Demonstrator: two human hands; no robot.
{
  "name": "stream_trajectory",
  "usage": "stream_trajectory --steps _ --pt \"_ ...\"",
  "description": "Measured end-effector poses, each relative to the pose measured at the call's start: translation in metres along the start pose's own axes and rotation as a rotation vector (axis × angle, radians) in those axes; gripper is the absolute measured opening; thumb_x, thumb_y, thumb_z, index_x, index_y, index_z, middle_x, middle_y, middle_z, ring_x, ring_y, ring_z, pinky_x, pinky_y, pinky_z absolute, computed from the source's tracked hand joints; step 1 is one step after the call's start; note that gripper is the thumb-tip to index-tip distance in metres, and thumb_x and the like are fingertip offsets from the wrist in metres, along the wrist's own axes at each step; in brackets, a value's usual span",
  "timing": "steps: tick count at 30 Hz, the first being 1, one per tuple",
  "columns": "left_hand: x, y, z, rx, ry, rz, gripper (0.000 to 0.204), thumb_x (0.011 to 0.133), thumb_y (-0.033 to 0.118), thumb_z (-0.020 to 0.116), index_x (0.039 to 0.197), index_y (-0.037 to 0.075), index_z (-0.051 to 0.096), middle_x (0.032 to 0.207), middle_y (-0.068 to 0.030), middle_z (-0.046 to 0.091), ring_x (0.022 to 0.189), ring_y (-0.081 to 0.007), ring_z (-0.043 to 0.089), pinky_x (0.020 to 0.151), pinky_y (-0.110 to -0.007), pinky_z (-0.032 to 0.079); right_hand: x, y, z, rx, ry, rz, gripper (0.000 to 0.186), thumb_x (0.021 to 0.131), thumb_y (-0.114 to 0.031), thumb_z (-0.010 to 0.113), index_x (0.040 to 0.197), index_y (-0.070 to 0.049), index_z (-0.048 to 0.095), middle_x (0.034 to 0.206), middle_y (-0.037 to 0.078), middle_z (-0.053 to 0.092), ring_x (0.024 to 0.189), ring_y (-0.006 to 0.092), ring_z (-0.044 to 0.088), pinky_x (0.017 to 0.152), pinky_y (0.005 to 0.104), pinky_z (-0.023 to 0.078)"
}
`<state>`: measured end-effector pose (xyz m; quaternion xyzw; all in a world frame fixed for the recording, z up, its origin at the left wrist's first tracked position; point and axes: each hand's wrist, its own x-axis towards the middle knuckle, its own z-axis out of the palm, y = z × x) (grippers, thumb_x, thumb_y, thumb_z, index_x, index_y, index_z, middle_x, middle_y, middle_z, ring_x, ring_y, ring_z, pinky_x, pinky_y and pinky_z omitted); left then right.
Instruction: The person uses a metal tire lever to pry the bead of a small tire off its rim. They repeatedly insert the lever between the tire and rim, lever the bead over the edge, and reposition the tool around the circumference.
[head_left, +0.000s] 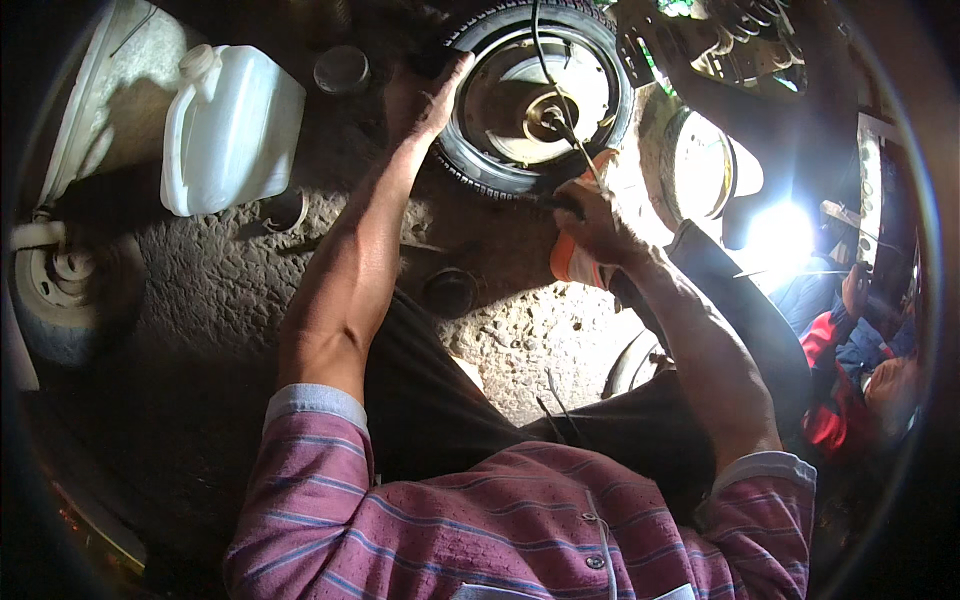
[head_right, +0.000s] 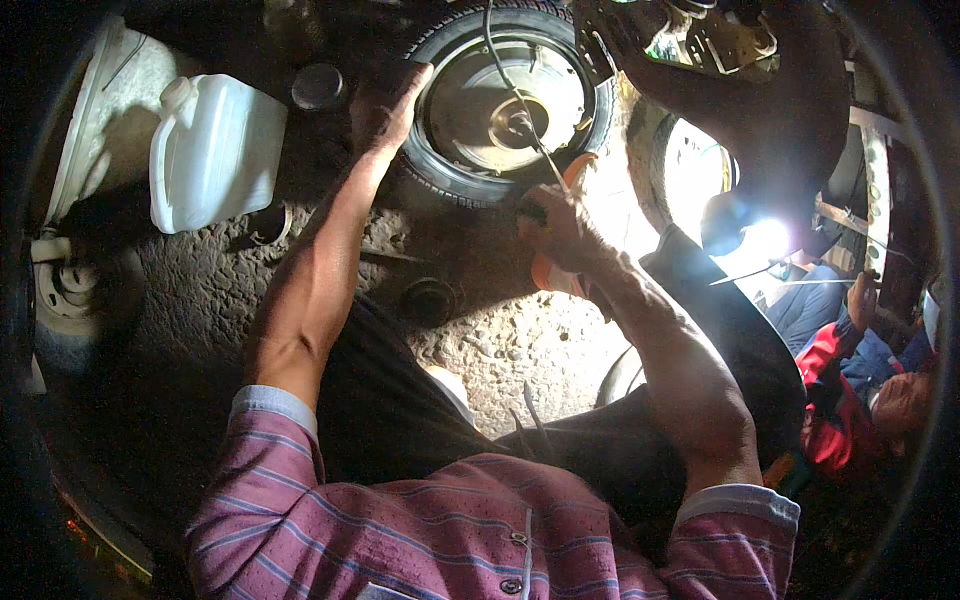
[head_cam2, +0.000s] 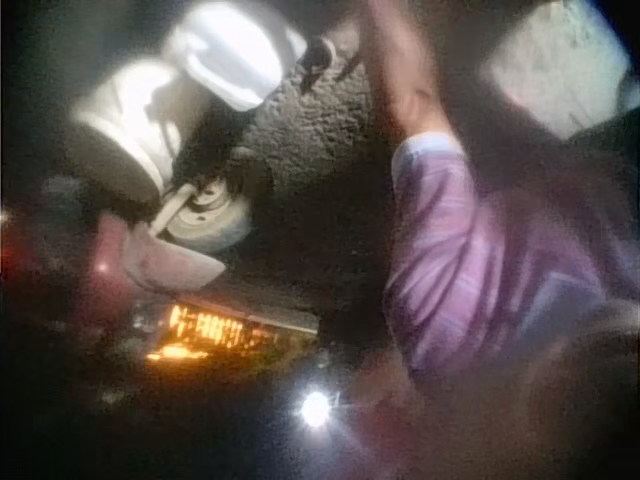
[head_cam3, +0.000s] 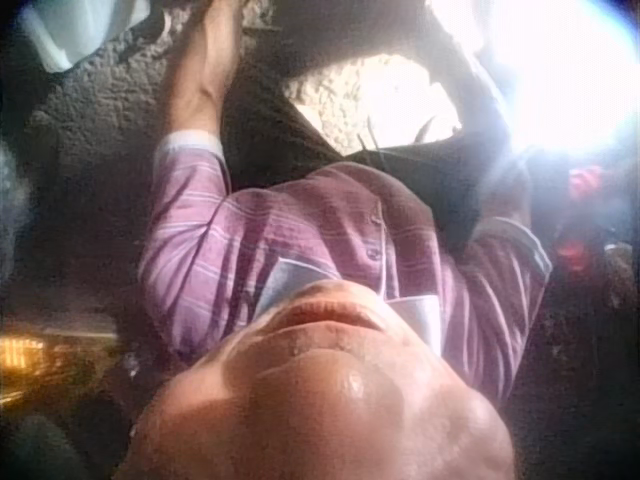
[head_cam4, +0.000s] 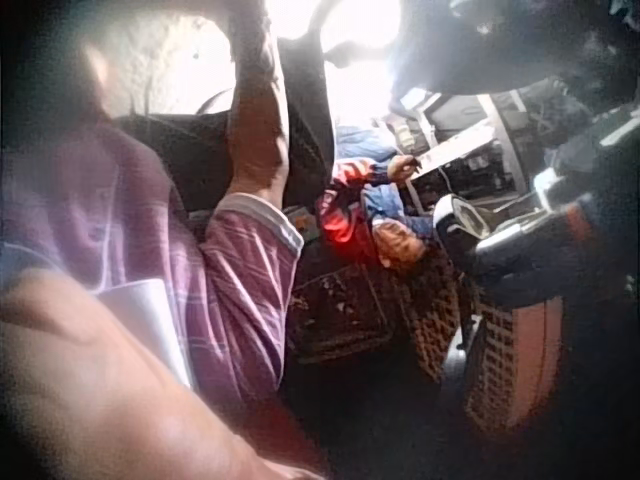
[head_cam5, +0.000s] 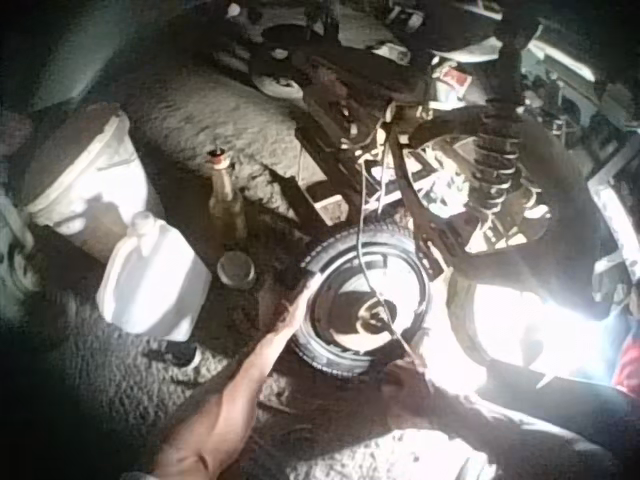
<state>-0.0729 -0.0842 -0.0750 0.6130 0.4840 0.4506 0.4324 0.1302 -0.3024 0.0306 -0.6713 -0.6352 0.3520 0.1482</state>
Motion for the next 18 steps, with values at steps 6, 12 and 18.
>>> stream_trajectory --steps 6,12,18 --pt "0.002 -0.035 0.008 0.479 0.023 0.266 0.022 0.095 0.018 0.07 0.115 0.016 0.075 0.106 -0.0119 0.073 0.095 -0.0339 0.068 0.082 -0.044 0.057 0.035 0.003 -0.027 0.001 0.001 0.128 0.033 0.095 -0.032 0.068 0.103 0.0 0.069 0.091 0.016 0.066 0.088 0.0282 0.066 0.081 0.04 0.052" --pt "0.006 -0.045 0.012 0.339 0.06 0.288 0.031 0.09 0.03 0.074 0.114 0.01 0.073 0.107 -0.0168 0.073 0.097 -0.0363 0.069 0.084 -0.045 0.057 0.045 -0.025 -0.041 -0.266 0.03 0.293 0.042 0.09 -0.041 0.073 0.101 -0.001 0.069 0.091 0.02 0.069 0.087 0.0367 0.07 0.08 0.0477 0.053" --pt "0.002 -0.023 0.003 0.2 0.019 -0.024 0.062 0.084 0.054 0.078 0.116 0.001 0.07 0.113 -0.023 0.073 0.107 -0.0404 0.069 0.092 -0.047 0.056 0.06 -0.079 -0.073 -0.518 -0.231 0.123 0.038 0.091 -0.037 0.069 0.11 -0.003 0.067 0.093 0.02 0.072 0.094 0.0398 0.071 0.084 0.0526 0.055"
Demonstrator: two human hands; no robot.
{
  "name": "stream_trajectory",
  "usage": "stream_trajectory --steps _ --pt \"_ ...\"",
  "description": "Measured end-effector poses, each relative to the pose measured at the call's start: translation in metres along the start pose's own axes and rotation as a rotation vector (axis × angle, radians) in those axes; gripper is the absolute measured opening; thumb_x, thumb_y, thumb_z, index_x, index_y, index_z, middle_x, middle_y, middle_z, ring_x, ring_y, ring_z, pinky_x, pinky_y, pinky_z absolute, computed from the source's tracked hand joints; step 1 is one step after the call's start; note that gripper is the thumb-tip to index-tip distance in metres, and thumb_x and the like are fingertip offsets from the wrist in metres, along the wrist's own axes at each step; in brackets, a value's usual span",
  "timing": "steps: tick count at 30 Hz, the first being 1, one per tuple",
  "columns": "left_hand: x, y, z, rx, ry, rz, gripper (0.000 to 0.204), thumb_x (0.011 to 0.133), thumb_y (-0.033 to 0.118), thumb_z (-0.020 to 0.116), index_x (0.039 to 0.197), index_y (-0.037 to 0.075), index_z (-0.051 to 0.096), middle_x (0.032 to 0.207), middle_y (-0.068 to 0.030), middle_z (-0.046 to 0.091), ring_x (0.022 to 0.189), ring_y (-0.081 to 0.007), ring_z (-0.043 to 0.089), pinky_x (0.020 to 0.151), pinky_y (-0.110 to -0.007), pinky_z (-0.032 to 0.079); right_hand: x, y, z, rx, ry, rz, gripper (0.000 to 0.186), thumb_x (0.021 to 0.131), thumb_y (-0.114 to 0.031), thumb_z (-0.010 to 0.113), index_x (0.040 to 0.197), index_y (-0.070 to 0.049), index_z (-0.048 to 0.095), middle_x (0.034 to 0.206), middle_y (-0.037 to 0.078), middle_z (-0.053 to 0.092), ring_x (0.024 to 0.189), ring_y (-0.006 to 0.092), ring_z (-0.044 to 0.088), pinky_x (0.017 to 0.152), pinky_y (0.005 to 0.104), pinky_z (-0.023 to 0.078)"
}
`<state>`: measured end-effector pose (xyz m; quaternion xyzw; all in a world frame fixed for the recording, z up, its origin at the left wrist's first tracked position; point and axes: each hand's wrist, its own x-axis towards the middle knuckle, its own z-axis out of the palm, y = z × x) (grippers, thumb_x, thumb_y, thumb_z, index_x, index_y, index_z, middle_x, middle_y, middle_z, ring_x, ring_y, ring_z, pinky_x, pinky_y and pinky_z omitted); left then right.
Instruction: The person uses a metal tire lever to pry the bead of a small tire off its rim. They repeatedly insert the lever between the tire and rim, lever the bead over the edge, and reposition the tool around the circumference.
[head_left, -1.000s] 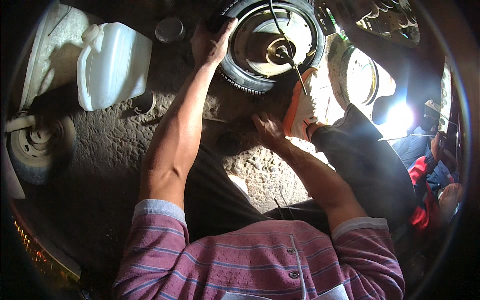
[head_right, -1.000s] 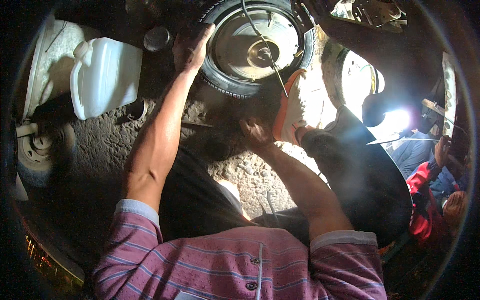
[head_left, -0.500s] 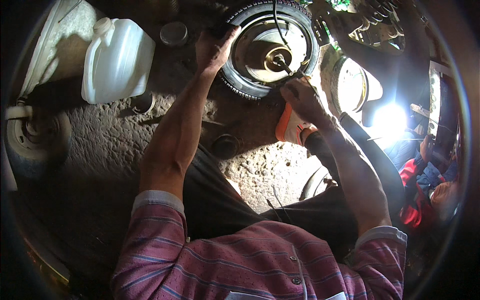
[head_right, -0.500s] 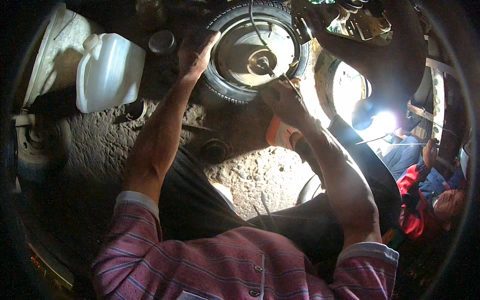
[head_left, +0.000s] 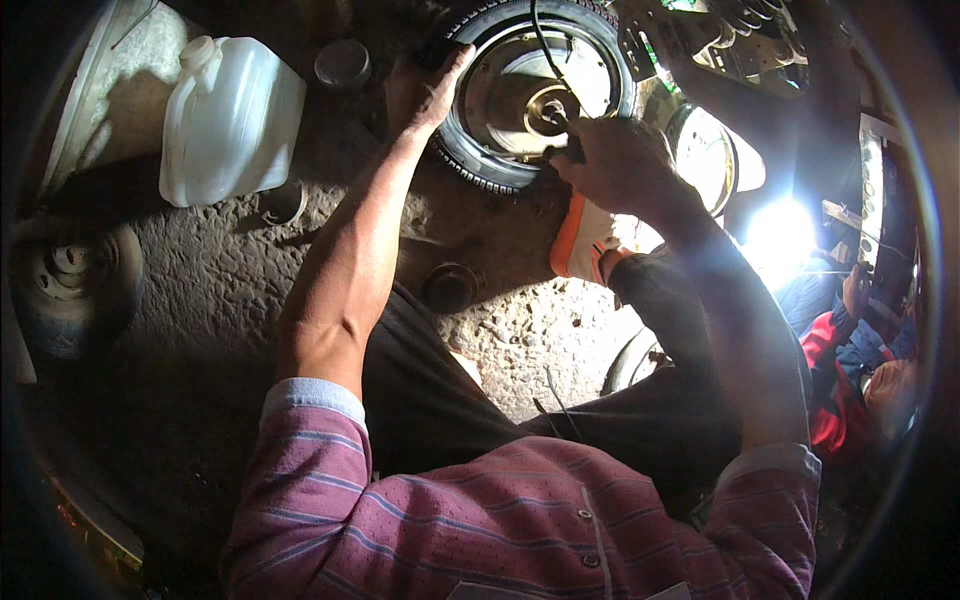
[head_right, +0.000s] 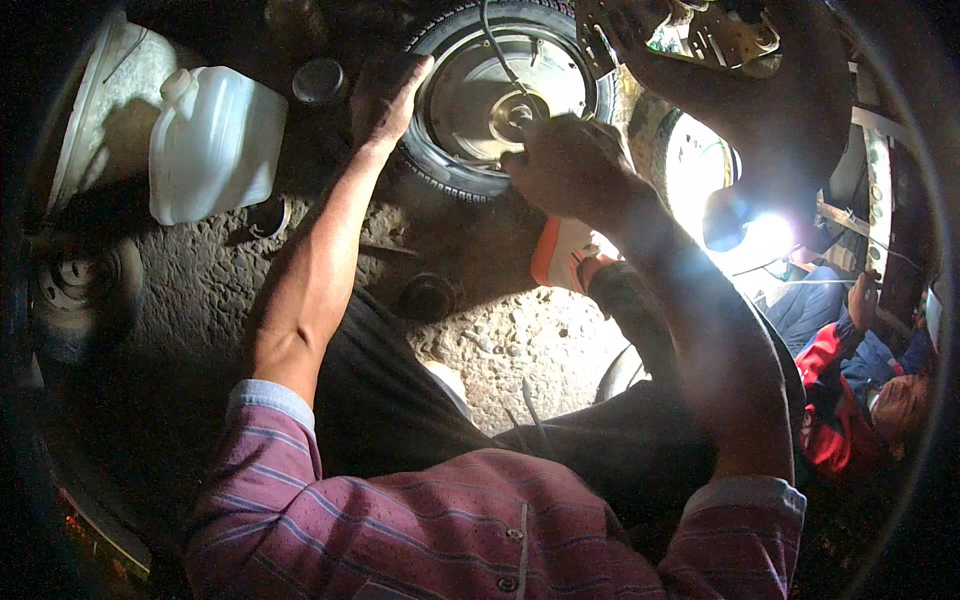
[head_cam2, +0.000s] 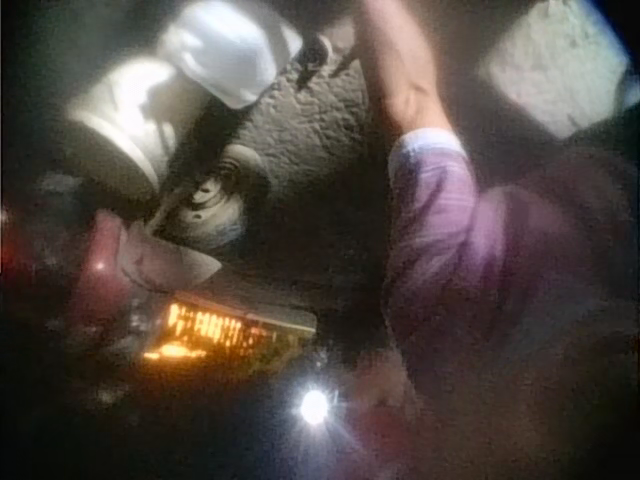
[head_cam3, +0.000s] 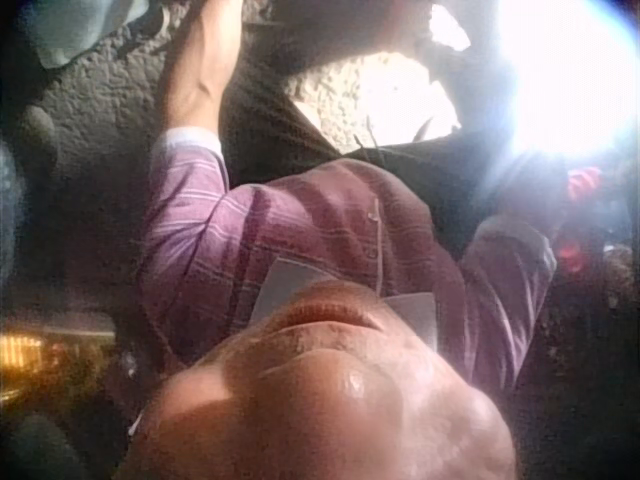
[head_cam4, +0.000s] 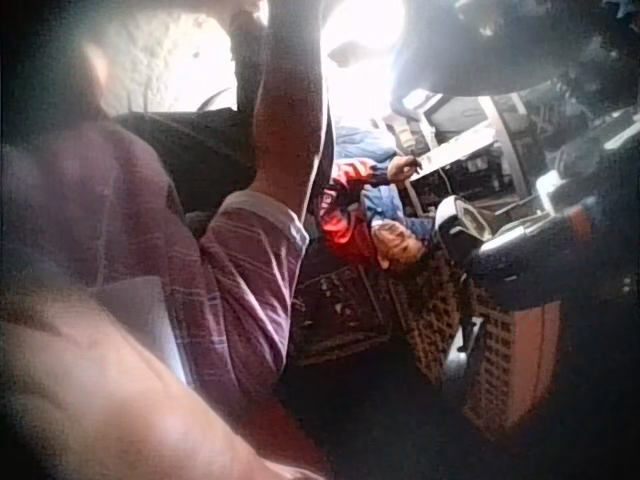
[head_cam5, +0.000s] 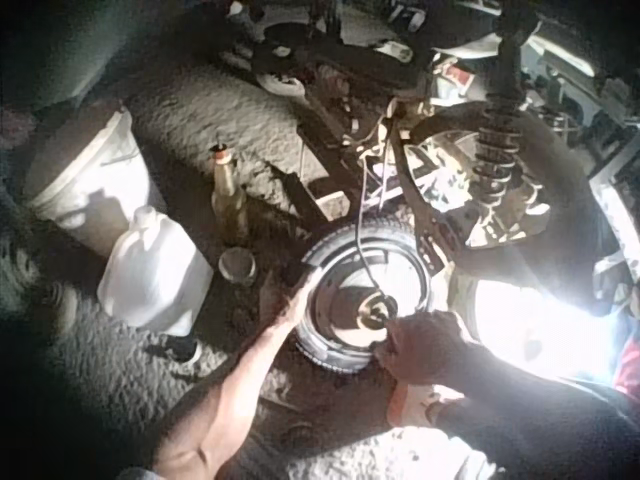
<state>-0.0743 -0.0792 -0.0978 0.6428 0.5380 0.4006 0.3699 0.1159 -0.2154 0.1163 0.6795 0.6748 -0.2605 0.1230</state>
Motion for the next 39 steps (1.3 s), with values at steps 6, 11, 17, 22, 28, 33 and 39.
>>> stream_trajectory --steps 6,11,17,22,28,33,39 --pt "0.001 0.012 -0.003 0.1 -0.029 -0.005 0.058 0.094 0.057 0.065 0.119 0.005 0.072 0.12 -0.0189 0.072 0.112 -0.0404 0.066 0.099 -0.048 0.051 0.034 -0.01 -0.006 -0.303 0.168 -0.176 0.028 0.092 -0.025 0.066 0.116 -0.01 0.066 0.092 0.016 0.073 0.09 0.0349 0.073 0.078 0.0501 0.056" --pt "0.003 0.011 -0.001 0.102 -0.038 -0.055 0.065 0.092 0.061 0.065 0.122 0.005 0.071 0.122 -0.0202 0.071 0.115 -0.0406 0.065 0.101 -0.048 0.05 0.059 -0.004 -0.004 -0.463 0.149 -0.257 0.034 0.088 -0.019 0.071 0.121 -0.013 0.066 0.091 0.013 0.074 0.089 0.0315 0.073 0.082 0.0479 0.054" --pt "0.001 0.026 -0.01 0.03 -0.019 -0.108 0.072 0.081 0.057 0.079 0.121 -0.002 0.068 0.118 -0.0248 0.072 0.11 -0.0398 0.069 0.095 -0.047 0.056 0.081 -0.015 -0.006 -0.566 -0.092 -0.227 0.029 0.086 -0.019 0.068 0.114 -0.013 0.071 0.093 0.014 0.075 0.093 0.032 0.073 0.084 0.0465 0.055" --pt "-0.003 0.036 -0.018 -0.05 -0.101 -0.163 0.064 0.085 0.056 0.076 0.119 0.002 0.071 0.118 -0.0216 0.072 0.112 -0.0379 0.068 0.098 -0.047 0.052 0.098 -0.017 -0.009 -0.538 -0.101 -0.333 0.026 0.083 -0.032 0.07 0.1 -0.012 0.073 0.087 0.014 0.074 0.09 0.032 0.074 0.081 0.0468 0.057" --pt "0.003 0.017 -0.008 -0.007 -0.027 0.092 0.056 0.083 0.046 0.081 0.115 0.001 0.072 0.11 -0.0198 0.076 0.105 -0.0376 0.072 0.092 -0.043 0.057 0.121 0.005 -0.013 -0.526 0.025 -0.62 0.048 0.081 -0.058 0.074 0.091 -0.011 0.074 0.077 0.013 0.071 0.079 0.0336 0.072 0.073 0.0478 0.056" --pt "0.005 0.008 -0.004 -0.069 -0.074 0.047 0.063 0.083 0.041 0.083 0.125 -0.002 0.065 0.117 -0.0198 0.074 0.109 -0.0349 0.071 0.094 -0.043 0.056 0.142 0.013 -0.007 -0.437 -0.006 -0.614 0.05 0.075 -0.058 0.076 0.09 -0.011 0.077 0.087 0.016 0.074 0.082 0.0367 0.073 0.075 0.0489 0.058" --pt "0.0 0.028 -0.013 -0.233 -0.095 0.037 0.066 0.083 0.039 0.083 0.126 -0.006 0.062 0.121 -0.0249 0.071 0.112 -0.0339 0.07 0.096 -0.043 0.055 0.139 0.016 -0.009 -0.324 0.05 -0.657 0.046 0.073 -0.05 0.083 0.09 -0.008 0.074 0.077 0.014 0.072 0.079 0.0336 0.073 0.073 0.0456 0.056"
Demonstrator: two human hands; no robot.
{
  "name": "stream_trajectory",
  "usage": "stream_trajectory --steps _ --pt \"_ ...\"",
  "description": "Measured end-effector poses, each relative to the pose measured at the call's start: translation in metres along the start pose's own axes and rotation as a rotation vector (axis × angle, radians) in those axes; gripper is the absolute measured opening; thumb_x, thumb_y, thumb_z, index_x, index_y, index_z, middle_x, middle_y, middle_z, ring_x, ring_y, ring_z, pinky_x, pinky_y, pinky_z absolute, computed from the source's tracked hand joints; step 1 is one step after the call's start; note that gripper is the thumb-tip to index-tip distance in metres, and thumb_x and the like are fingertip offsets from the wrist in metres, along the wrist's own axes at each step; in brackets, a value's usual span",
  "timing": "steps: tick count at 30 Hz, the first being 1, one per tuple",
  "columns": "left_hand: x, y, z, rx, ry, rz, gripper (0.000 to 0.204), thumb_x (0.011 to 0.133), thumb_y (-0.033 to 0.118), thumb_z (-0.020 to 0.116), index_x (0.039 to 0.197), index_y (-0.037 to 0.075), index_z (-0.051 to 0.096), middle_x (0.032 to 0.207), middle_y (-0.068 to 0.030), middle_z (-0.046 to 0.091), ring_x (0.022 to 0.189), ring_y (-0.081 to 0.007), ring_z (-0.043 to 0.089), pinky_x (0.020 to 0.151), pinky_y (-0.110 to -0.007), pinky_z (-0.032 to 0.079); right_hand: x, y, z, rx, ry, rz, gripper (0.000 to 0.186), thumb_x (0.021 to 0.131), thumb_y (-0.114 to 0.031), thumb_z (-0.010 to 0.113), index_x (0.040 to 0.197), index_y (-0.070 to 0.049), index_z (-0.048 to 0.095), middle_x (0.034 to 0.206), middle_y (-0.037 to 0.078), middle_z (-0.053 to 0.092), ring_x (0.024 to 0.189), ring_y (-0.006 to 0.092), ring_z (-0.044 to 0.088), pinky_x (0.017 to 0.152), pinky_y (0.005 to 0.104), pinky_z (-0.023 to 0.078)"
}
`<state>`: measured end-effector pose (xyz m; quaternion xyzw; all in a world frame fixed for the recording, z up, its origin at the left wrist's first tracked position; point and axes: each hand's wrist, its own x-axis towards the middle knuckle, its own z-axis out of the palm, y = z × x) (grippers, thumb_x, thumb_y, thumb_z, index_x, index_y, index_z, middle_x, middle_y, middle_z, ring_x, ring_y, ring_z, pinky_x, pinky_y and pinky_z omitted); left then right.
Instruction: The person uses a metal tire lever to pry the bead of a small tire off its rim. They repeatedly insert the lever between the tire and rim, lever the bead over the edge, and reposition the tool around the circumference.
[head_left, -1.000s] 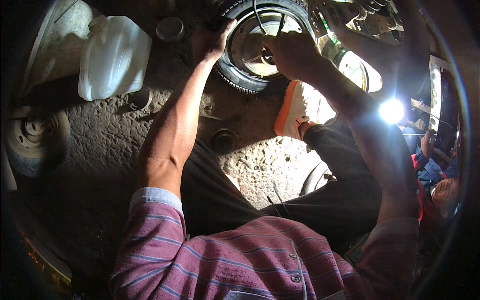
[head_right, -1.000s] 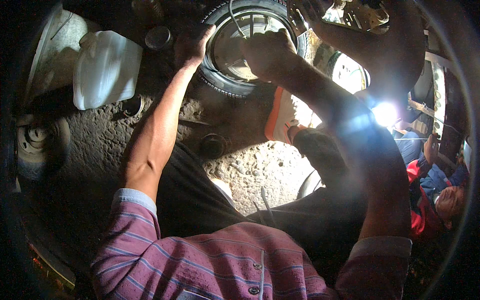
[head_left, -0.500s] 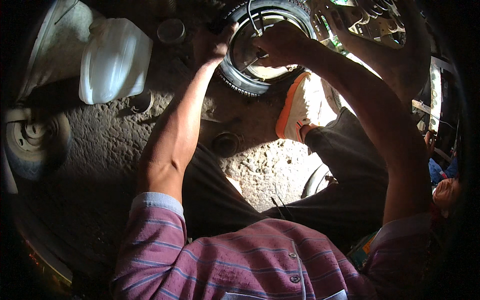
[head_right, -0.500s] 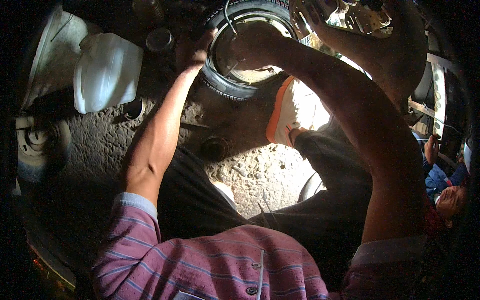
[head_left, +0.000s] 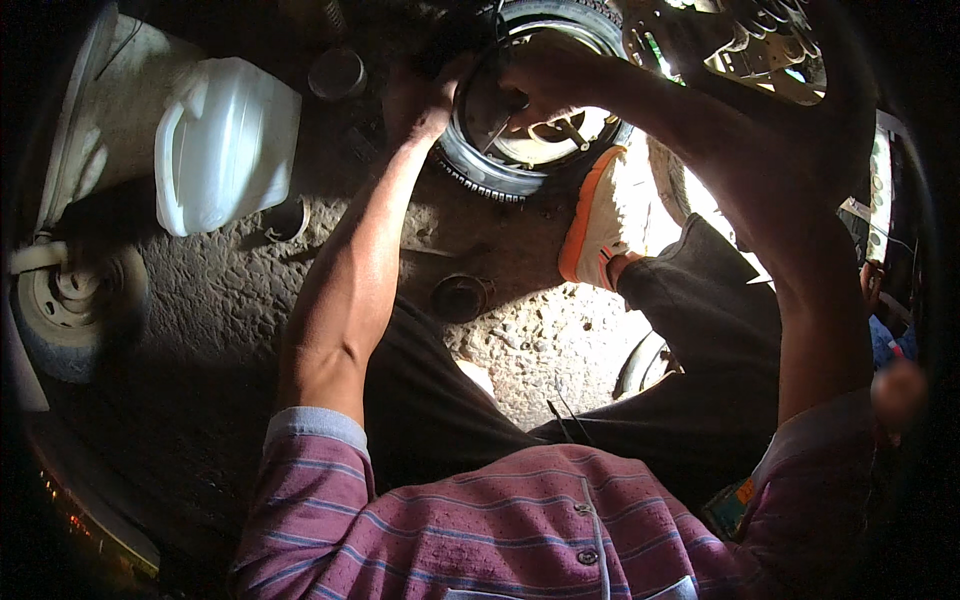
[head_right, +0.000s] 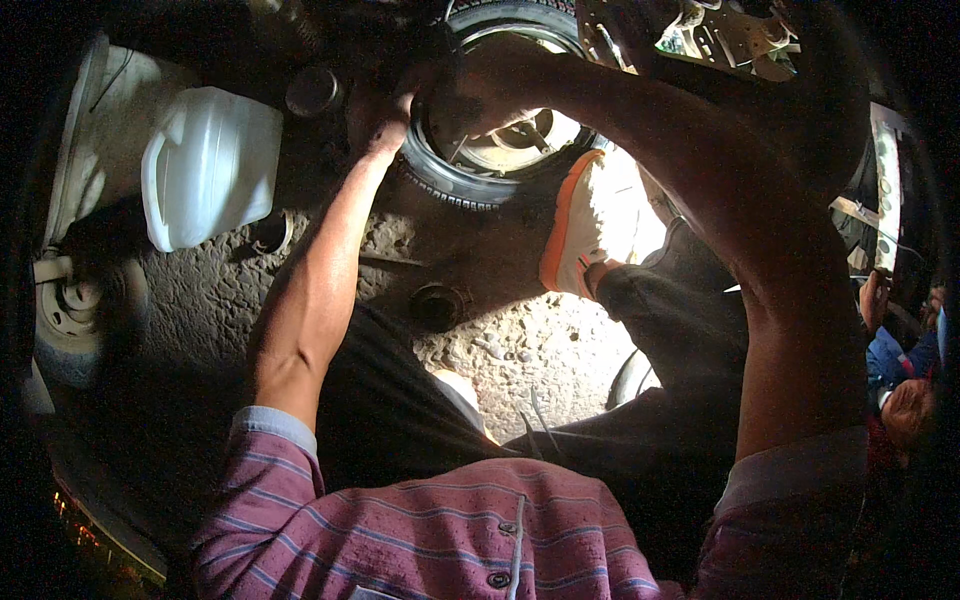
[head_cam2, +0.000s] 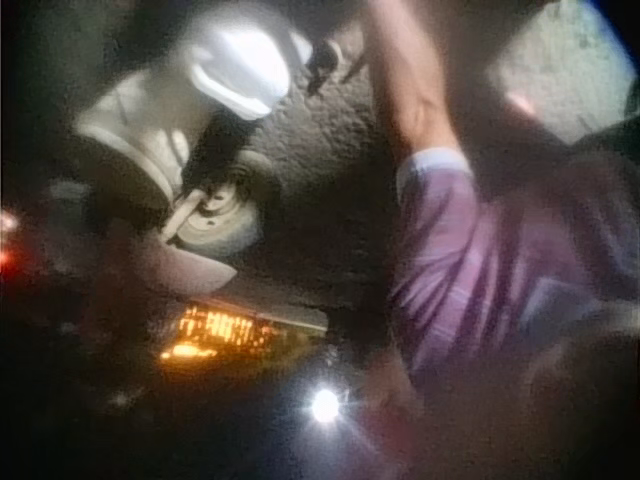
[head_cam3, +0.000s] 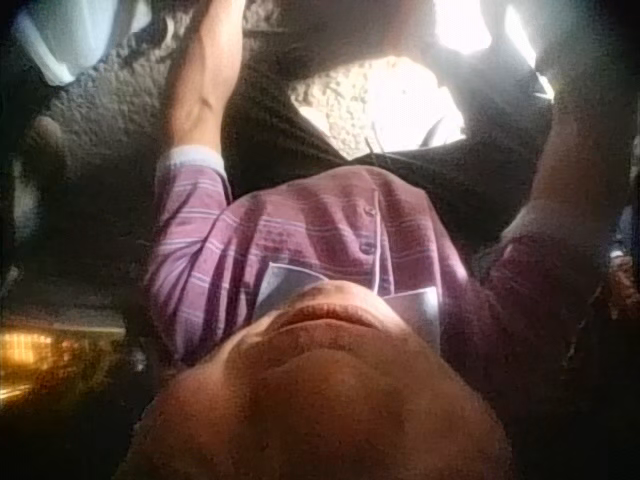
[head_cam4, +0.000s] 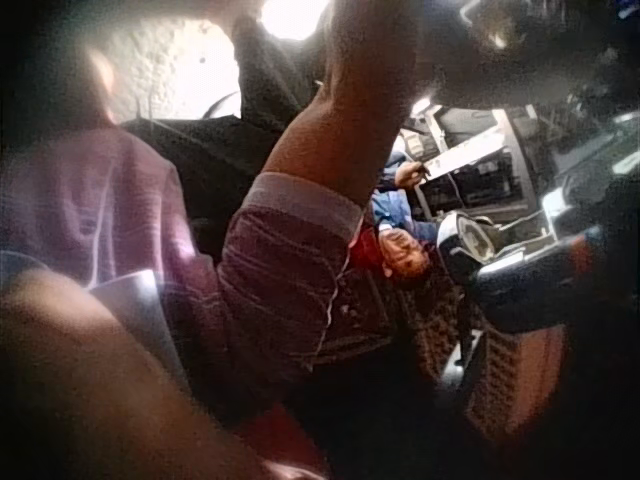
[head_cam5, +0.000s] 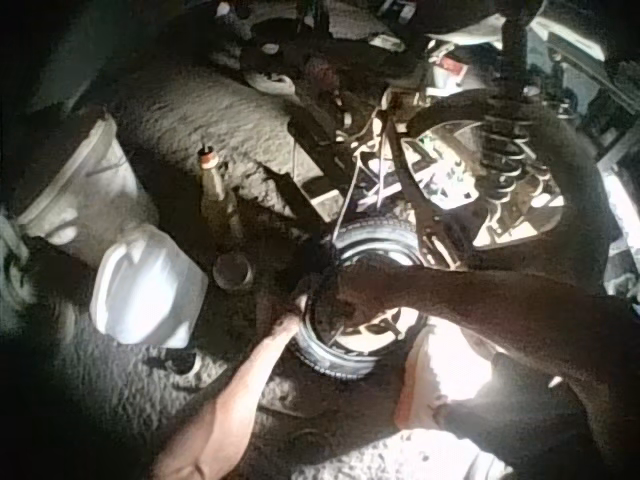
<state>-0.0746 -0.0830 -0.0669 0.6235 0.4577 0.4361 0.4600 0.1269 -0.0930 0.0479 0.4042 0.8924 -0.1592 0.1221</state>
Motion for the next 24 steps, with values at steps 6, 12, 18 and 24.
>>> stream_trajectory --steps 6,12,18,24 --pt "0.001 0.001 -0.001 0.214 0.059 -0.171 0.07 0.082 0.041 0.083 0.13 -0.005 0.059 0.125 -0.0228 0.07 0.116 -0.0368 0.067 0.099 -0.045 0.053 0.012 0.0 -0.002 -0.014 -0.195 0.063 0.054 0.078 -0.058 0.078 0.098 -0.008 0.078 0.091 0.017 0.074 0.088 0.0357 0.073 0.079 0.0474 0.058" --pt "0.004 -0.004 -0.002 0.068 -0.041 -0.081 0.065 0.087 0.038 0.079 0.133 -0.002 0.058 0.127 -0.0233 0.068 0.118 -0.0377 0.065 0.102 -0.044 0.051 0.024 -0.001 0.0 -0.029 -0.189 0.053 0.05 0.069 -0.05 0.083 0.085 -0.003 0.077 0.079 0.018 0.072 0.079 0.0378 0.072 0.073 0.0485 0.057" --pt "0.005 0.005 -0.003 0.055 -0.044 -0.165 0.064 0.086 0.034 0.081 0.133 -0.003 0.058 0.128 -0.0208 0.069 0.118 -0.034 0.066 0.102 -0.042 0.051 0.028 -0.01 -0.009 -0.032 -0.234 0.058 0.049 0.066 -0.048 0.084 0.088 -0.004 0.078 0.083 0.017 0.073 0.082 0.0372 0.072 0.074 0.0485 0.057" --pt "0.004 0.003 -0.003 0.123 -0.017 -0.198 0.068 0.084 0.037 0.084 0.132 -0.003 0.059 0.127 -0.0203 0.07 0.116 -0.0314 0.067 0.1 -0.041 0.051 0.026 -0.018 -0.015 -0.032 -0.31 0.126 0.053 0.071 -0.047 0.082 0.1 -0.003 0.077 0.096 0.018 0.075 0.094 0.0361 0.073 0.08 0.0496 0.059"
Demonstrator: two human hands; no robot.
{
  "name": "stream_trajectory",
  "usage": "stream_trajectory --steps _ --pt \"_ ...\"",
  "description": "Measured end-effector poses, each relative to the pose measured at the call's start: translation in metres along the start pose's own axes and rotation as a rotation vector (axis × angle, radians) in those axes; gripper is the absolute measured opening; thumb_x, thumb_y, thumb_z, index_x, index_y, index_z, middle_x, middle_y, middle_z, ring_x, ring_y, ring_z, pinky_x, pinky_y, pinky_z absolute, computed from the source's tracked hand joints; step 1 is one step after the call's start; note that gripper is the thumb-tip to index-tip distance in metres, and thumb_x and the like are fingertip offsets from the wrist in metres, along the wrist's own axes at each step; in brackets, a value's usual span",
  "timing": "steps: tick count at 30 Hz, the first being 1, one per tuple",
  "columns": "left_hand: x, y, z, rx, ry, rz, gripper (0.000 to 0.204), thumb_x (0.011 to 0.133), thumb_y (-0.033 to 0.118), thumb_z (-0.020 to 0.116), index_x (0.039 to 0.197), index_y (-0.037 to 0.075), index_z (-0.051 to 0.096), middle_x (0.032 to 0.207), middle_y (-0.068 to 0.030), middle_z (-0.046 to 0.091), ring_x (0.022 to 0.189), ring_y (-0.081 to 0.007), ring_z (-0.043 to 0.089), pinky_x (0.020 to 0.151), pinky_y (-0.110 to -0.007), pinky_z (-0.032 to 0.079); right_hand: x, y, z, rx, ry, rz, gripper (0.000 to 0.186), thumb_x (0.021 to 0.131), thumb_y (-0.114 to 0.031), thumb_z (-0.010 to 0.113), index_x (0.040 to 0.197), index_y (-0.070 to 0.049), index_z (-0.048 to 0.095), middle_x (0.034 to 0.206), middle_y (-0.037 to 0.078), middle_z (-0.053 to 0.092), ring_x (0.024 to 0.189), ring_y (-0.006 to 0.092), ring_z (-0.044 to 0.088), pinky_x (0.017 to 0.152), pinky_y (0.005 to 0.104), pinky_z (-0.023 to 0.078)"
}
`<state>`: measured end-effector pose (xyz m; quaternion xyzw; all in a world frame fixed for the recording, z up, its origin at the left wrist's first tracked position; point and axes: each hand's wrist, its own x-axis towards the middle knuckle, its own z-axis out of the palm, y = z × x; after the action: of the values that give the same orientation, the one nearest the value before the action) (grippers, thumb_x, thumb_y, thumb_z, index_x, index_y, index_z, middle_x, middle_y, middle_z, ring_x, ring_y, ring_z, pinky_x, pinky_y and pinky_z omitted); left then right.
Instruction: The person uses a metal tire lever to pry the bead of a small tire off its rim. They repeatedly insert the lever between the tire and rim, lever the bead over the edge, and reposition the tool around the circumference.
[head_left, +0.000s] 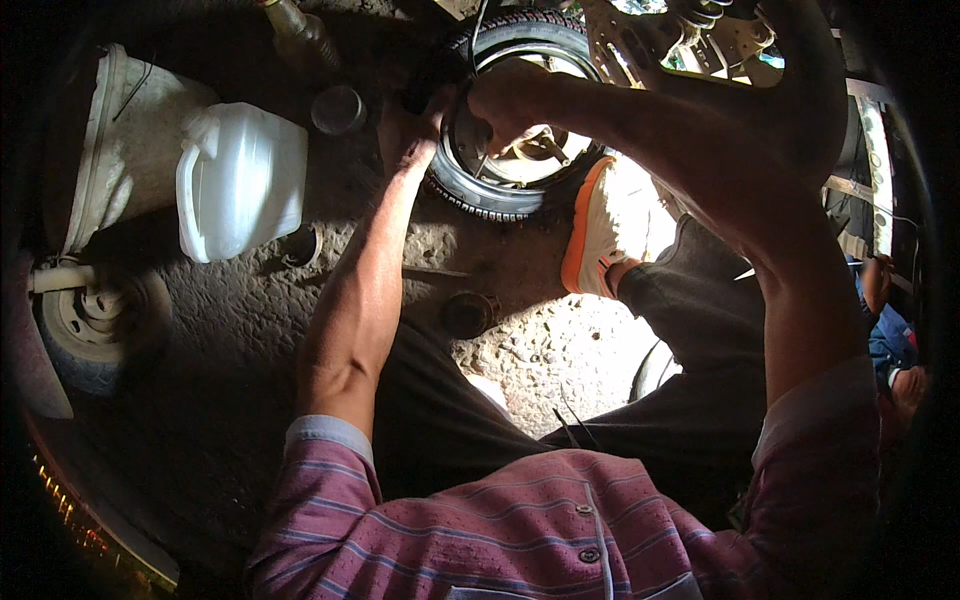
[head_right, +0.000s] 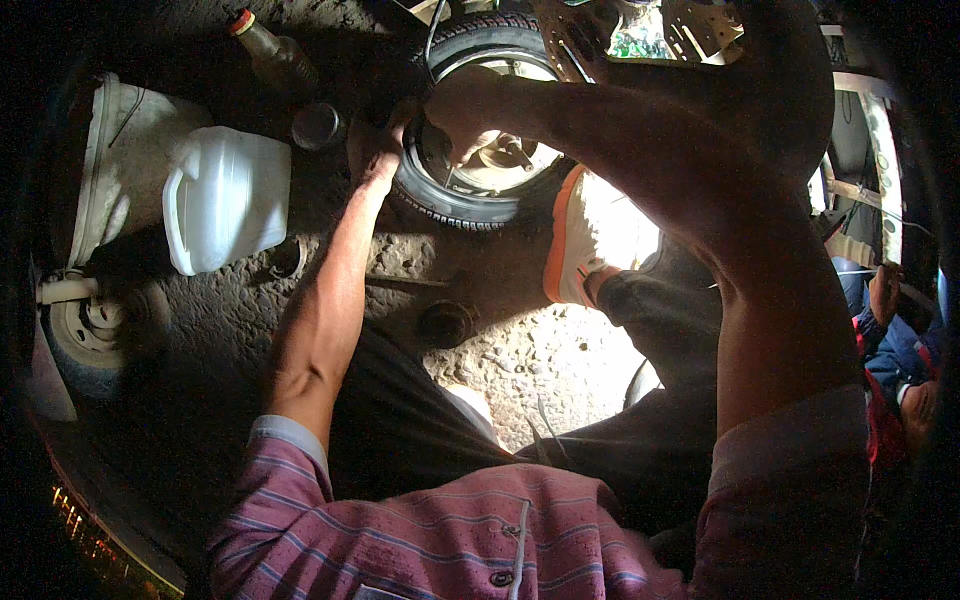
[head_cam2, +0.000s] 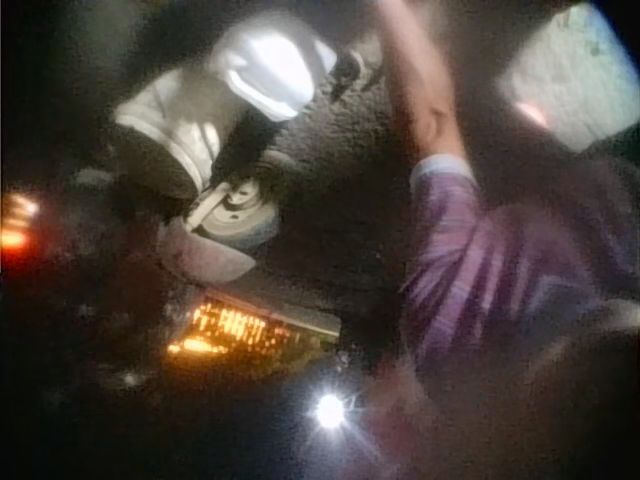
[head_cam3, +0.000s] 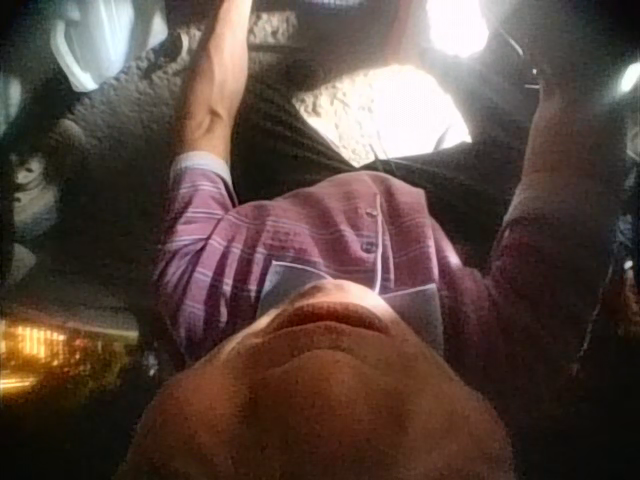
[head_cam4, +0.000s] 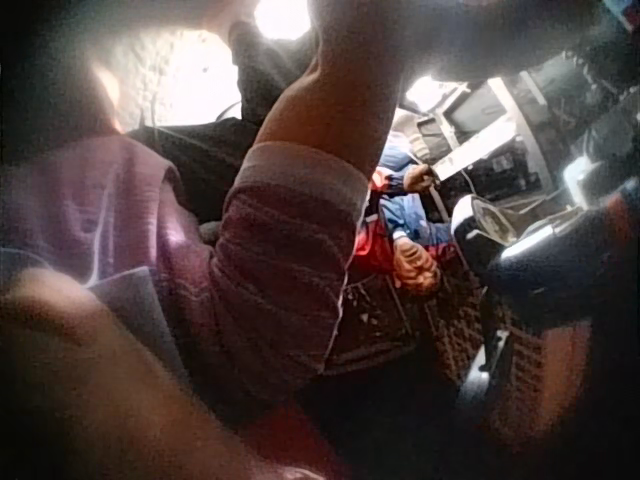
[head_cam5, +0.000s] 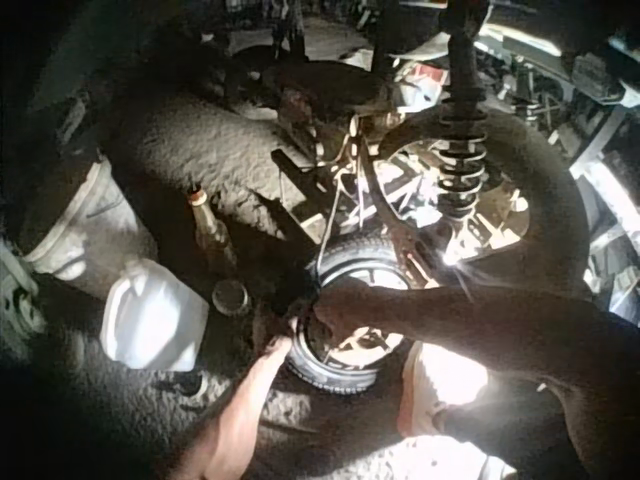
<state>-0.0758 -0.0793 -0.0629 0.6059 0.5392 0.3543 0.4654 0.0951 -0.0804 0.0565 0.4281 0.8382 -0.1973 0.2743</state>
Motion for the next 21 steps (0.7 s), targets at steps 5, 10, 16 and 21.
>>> stream_trajectory --steps 5,10,16,21 --pt "0.002 -0.01 0.001 -0.121 0.008 0.052 0.069 0.082 0.037 0.086 0.131 -0.003 0.059 0.123 -0.0203 0.071 0.111 -0.0314 0.069 0.096 -0.042 0.053 0.0 -0.003 0.005 -0.007 -0.012 0.017 0.047 0.072 -0.044 0.079 0.098 -0.005 0.078 0.095 0.017 0.075 0.092 0.0371 0.073 0.078 0.0494 0.058" --pt "0.002 -0.012 -0.003 -0.132 -0.05 0.031 0.061 0.081 0.034 0.086 0.124 -0.003 0.063 0.116 -0.0185 0.073 0.105 -0.0303 0.069 0.092 -0.042 0.054 -0.005 -0.016 0.008 -0.019 0.041 0.022 0.036 0.074 -0.038 0.078 0.094 -0.007 0.078 0.091 0.014 0.076 0.087 0.0343 0.074 0.072 0.0494 0.058" --pt "-0.027 0.0 -0.008 -0.494 -0.083 -0.106 0.061 0.078 0.026 0.089 0.127 0.0 0.063 0.122 -0.0112 0.067 0.107 -0.024 0.061 0.096 -0.04 0.048 -0.027 -0.053 0.018 0.018 0.068 0.209 0.022 0.079 -0.03 0.077 0.086 -0.009 0.078 0.089 0.011 0.076 0.086 0.0307 0.075 0.071 0.0455 0.059" --pt "-0.028 0.0 -0.01 -0.109 0.047 -0.105 0.055 0.08 0.031 0.088 0.117 -0.004 0.067 0.109 -0.016 0.073 0.097 -0.0264 0.068 0.087 -0.04 0.053 -0.028 -0.055 0.009 -0.01 -0.157 0.053 0.035 0.081 -0.015 0.066 0.114 -0.006 0.072 0.099 0.017 0.075 0.096 0.0346 0.074 0.08 0.0485 0.06"
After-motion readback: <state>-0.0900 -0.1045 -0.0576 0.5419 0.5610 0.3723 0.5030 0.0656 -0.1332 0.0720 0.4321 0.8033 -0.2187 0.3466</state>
